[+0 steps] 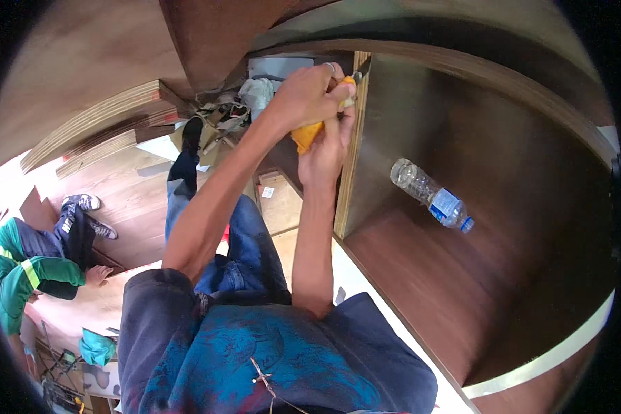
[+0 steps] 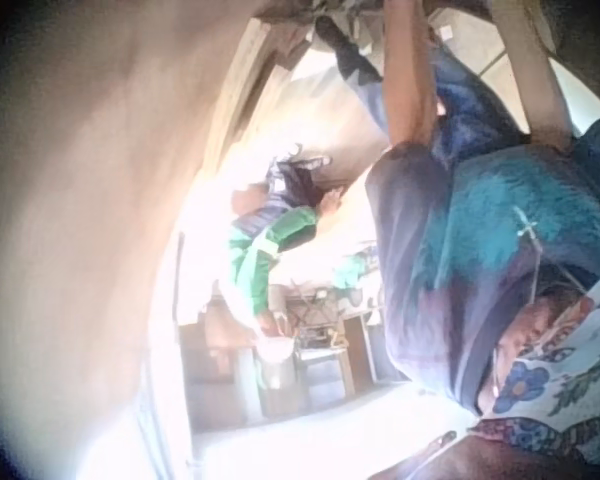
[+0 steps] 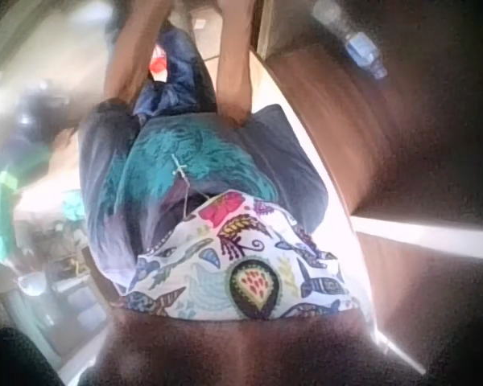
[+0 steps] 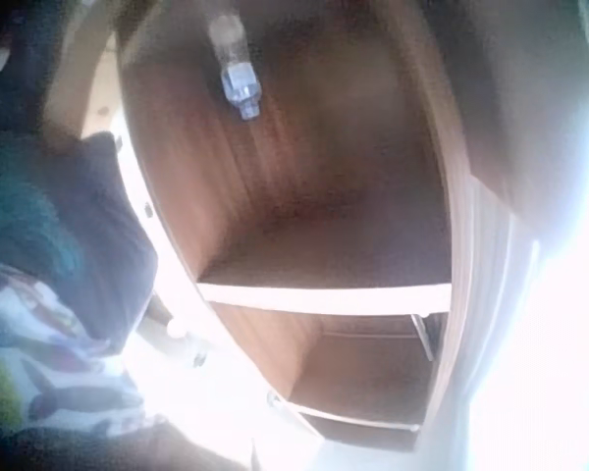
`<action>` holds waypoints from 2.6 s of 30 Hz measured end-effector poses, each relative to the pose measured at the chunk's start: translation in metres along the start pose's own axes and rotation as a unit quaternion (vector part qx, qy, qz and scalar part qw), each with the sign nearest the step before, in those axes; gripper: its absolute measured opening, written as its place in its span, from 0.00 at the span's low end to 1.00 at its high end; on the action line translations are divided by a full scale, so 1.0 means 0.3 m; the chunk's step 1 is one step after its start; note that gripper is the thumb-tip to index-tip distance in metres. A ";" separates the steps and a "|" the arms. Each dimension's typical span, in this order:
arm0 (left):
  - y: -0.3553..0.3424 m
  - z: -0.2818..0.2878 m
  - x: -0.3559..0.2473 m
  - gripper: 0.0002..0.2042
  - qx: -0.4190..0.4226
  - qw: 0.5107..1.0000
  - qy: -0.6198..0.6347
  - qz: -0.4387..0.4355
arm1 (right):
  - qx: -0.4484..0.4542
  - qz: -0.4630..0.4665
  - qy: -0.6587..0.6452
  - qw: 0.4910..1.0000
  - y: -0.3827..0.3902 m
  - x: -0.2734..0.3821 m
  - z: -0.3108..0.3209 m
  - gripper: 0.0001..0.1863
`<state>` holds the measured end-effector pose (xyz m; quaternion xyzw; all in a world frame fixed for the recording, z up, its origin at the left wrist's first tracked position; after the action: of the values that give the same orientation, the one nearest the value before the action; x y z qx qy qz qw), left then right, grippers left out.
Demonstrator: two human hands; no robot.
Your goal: The person uses a utility knife to trim or mark wood panels inside a cabinet structure and handles a plastic bottle while working alongside other workers.
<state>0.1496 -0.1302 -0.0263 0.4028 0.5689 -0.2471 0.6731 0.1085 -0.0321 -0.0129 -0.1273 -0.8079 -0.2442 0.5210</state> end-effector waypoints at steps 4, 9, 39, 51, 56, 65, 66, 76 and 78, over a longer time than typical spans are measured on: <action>-0.005 -0.003 0.008 0.18 0.026 0.998 0.046 -0.013 | 0.020 0.050 -0.023 0.998 -0.024 -0.059 0.045 0.25; 0.015 -0.029 0.008 0.13 0.017 0.984 0.178 0.021 | 0.021 0.049 0.017 0.998 -0.009 -0.029 0.016 0.27; 0.019 -0.056 -0.012 0.16 -0.040 0.991 0.128 0.027 | -0.012 0.064 0.059 0.996 -0.006 -0.049 0.027 0.23; 0.084 -0.118 0.000 0.16 -0.027 0.992 0.105 0.065 | -0.001 0.023 0.083 0.996 0.078 -0.022 0.061 0.24; 0.036 -0.074 -0.029 0.16 -0.034 0.996 0.073 0.049 | 0.006 0.041 0.096 0.995 0.021 -0.012 0.053 0.25; 0.049 -0.112 -0.016 0.15 -0.032 0.985 0.157 0.061 | -0.022 0.018 0.060 0.998 0.050 -0.013 0.062 0.24; 0.042 -0.103 -0.008 0.16 -0.030 0.987 0.145 0.060 | -0.031 0.019 0.056 0.998 0.043 -0.009 0.039 0.23; 0.084 -0.138 0.005 0.17 -0.013 0.994 0.096 0.050 | -0.002 0.023 0.065 0.998 0.100 -0.015 0.103 0.24; 0.106 -0.148 -0.011 0.17 -0.023 0.989 0.125 0.071 | -0.008 0.006 0.063 0.998 0.141 -0.010 0.089 0.24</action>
<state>0.1490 -0.0765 -0.0162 0.4547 0.6239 -0.1329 0.6216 0.1084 0.0181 -0.0135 -0.1205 -0.7707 -0.2550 0.5714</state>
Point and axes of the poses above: each hand's wrist, its own y-axis away from the middle knuckle, its own z-axis out of the back of the hand, x = y × z, the point moved 3 cm from there along -y, towards the middle knuckle, and after that the axes turned 14 degrees about x, right-handed, at the moved point
